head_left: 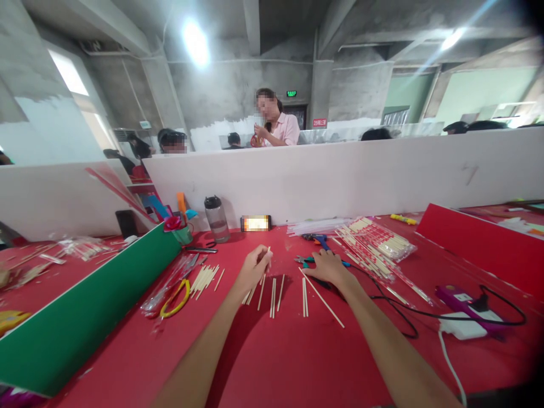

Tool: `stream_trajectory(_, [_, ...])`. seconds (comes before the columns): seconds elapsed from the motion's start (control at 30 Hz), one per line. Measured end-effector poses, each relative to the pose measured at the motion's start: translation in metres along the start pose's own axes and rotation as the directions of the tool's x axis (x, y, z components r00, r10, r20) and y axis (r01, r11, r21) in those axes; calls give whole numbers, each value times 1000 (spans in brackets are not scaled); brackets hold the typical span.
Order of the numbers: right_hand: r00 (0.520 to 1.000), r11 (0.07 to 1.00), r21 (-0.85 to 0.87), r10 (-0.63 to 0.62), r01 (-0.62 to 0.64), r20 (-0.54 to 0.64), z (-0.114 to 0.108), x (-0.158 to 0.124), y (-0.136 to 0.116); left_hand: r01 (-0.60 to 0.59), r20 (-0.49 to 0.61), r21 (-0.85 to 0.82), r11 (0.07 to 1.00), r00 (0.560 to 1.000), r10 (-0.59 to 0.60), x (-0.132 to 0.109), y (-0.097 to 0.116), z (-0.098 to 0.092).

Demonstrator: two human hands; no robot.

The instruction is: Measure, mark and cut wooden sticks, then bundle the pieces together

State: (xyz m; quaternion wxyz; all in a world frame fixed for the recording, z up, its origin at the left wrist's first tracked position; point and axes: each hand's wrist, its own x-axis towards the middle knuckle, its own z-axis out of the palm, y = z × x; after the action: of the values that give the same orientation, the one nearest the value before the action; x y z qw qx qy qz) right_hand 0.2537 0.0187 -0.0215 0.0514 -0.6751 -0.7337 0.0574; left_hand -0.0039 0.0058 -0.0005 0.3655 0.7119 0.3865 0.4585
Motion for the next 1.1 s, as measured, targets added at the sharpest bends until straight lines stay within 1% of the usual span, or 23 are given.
stream_trajectory(0.17, [999, 1000, -4, 2, -2, -54, -3, -2, -1, -21, -5, 48, 999, 1000, 22, 0, 0, 0])
stream_trajectory(0.37, [1000, 1000, -12, 10, -10, -14, -4, -2, 0, -27, 10, 83, 996, 1000, 27, -2, -1, 2])
stream_trajectory(0.6, [999, 1000, -3, -18, 18, -41, -10, -5, -4, -15, 20, 76, 997, 1000, 14, -1, -2, 1])
stream_trajectory(0.7, [994, 997, 78, -11, 20, -109, -10, -3, -3, -13, 1, 72, 997, 1000, 13, 0, -1, 1])
stream_trajectory(0.77, [988, 973, 226, -16, 51, -156, -11, -1, -3, -28, -22, 69, 997, 999, 30, 0, 0, 0])
stream_trajectory(0.8, [985, 938, 336, -25, 82, -172, -11, -1, -4, -30, -33, 60, 998, 999, 32, 1, 0, 0])
stream_trajectory(0.83, [983, 877, 468, -28, 111, -180, -12, 0, -6, -22, -44, 38, 999, 999, 24, 1, 0, -1])
stream_trajectory(0.87, [984, 784, 607, -31, 132, -174, -13, 1, -8, -3, -48, 3, 1000, 999, 3, 2, 0, -1])
stream_trajectory(0.93, [991, 530, 838, -44, 133, -129, -14, 0, -15, 60, -34, -102, 993, 997, -64, 3, 1, -2])
stream_trajectory(0.97, [993, 402, 908, -57, 117, -103, -15, 0, -18, 92, -17, -157, 983, 995, -96, 3, 1, -3])
stream_trajectory(1.0, [994, 299, 949, -77, 101, -82, -15, -2, -22, 118, 1, -207, 971, 993, -120, 3, 2, -3])
stream_trajectory(1.03, [992, 231, 969, -101, 92, -70, -16, -3, -26, 134, 16, -247, 960, 991, -134, 3, 3, -4])
stream_trajectory(1.07, [989, 202, 975, -126, 95, -71, -16, -5, -29, 142, 25, -275, 951, 990, -141, 3, 4, -4])
stream_trajectory(1.1, [985, 209, 972, -152, 111, -80, -16, -8, -32, 146, 28, -293, 945, 989, -144, 3, 5, -4])
